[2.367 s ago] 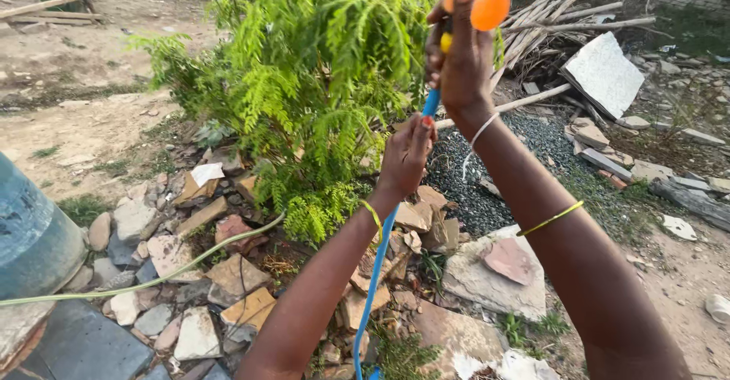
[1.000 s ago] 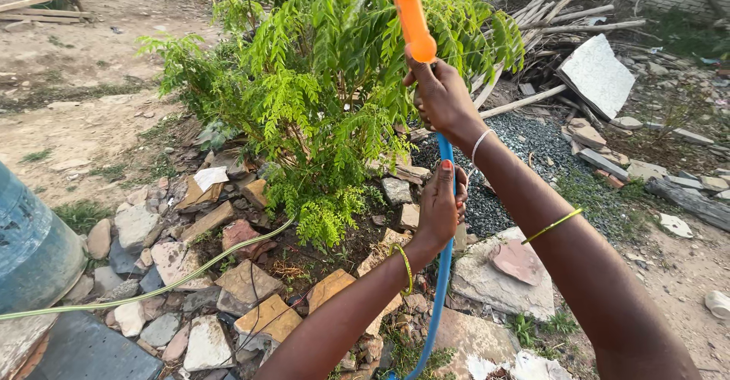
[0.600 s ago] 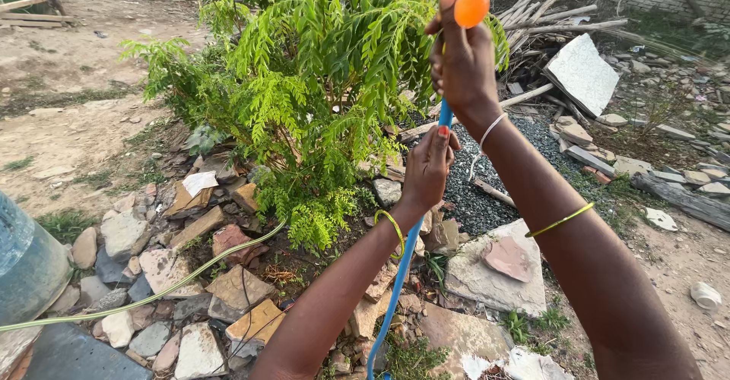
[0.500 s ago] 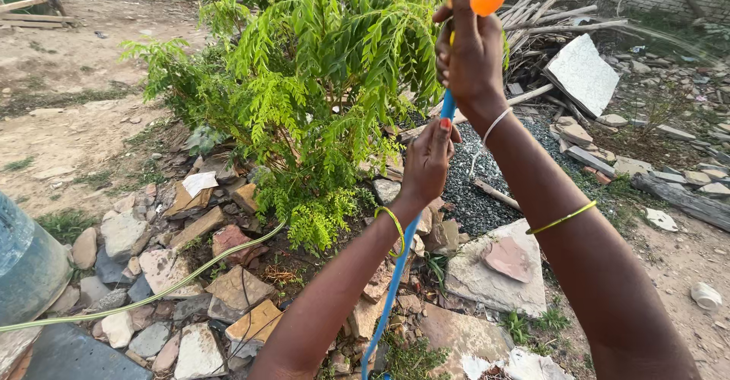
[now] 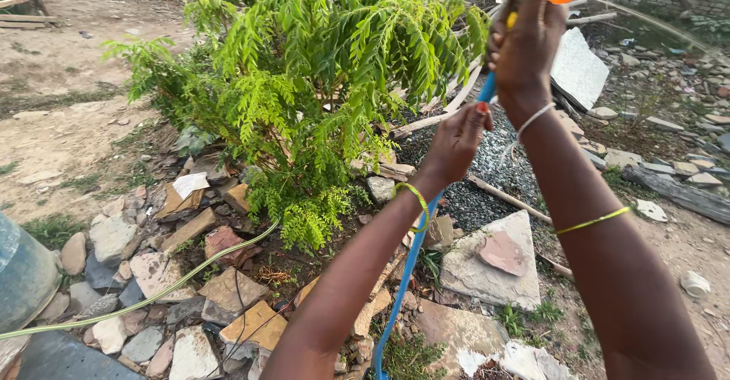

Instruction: The person waters a plant and sprays the ground using a hose nozzle.

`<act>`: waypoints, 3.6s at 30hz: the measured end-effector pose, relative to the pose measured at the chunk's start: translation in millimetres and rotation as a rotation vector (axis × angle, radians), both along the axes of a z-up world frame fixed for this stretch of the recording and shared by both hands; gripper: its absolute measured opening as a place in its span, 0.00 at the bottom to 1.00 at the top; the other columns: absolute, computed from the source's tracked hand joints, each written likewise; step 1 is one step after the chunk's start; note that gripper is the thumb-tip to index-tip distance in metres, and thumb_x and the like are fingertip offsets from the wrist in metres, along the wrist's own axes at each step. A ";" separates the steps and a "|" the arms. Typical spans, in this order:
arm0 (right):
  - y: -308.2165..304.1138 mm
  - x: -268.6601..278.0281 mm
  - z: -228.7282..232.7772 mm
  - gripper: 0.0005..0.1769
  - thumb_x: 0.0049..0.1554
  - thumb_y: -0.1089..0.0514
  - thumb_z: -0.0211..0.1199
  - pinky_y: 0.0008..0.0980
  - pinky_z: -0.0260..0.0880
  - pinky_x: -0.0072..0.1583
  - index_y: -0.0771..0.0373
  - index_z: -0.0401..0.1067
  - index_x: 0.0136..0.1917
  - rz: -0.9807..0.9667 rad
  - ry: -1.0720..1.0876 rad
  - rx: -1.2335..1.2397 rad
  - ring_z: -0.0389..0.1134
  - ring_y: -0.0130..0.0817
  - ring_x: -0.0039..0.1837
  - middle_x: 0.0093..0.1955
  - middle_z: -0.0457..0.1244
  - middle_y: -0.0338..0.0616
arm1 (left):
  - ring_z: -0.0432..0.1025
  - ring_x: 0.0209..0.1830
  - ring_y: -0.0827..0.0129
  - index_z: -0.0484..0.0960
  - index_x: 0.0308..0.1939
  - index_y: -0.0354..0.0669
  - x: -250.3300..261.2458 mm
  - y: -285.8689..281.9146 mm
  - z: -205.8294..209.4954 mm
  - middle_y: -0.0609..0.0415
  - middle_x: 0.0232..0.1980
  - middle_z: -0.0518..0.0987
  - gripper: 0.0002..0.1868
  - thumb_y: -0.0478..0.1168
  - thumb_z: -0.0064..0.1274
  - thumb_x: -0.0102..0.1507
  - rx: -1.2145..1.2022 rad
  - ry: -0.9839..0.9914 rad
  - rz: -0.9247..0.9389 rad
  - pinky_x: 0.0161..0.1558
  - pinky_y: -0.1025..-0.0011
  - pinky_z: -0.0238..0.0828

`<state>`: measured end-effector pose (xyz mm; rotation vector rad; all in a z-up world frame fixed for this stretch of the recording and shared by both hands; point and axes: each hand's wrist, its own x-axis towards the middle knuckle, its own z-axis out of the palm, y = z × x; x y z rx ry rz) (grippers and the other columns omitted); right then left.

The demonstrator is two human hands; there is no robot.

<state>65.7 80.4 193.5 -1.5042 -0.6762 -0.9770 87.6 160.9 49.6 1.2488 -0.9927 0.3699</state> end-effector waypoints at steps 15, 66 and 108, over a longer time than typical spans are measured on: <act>-67.1 -35.8 -0.5 0.37 0.69 0.25 0.52 0.29 0.47 0.29 0.64 0.65 0.51 -0.080 0.009 0.076 0.49 0.23 0.27 0.30 0.50 0.36 | 0.59 0.16 0.76 0.75 0.36 0.46 -43.3 -54.3 5.3 0.62 0.18 0.63 0.30 0.62 0.26 0.74 0.137 0.109 -0.091 0.21 0.67 0.52; -37.0 -25.7 -172.9 0.36 0.63 0.25 0.53 0.23 0.49 0.26 0.62 0.68 0.45 -0.122 0.233 0.431 0.51 0.18 0.25 0.27 0.52 0.31 | 0.74 0.36 0.74 0.75 0.50 0.42 -49.0 -13.5 -133.9 0.56 0.36 0.79 0.31 0.64 0.29 0.73 0.305 0.434 -0.208 0.42 0.70 0.71; 77.6 -80.0 -254.8 0.24 0.66 0.47 0.56 0.21 0.62 0.41 0.67 0.63 0.66 0.438 0.512 0.247 0.58 0.20 0.39 0.39 0.58 0.35 | 0.63 0.33 0.80 0.79 0.43 0.40 -68.6 57.0 -232.6 0.63 0.35 0.72 0.19 0.52 0.48 0.73 -0.213 0.612 0.014 0.34 0.74 0.60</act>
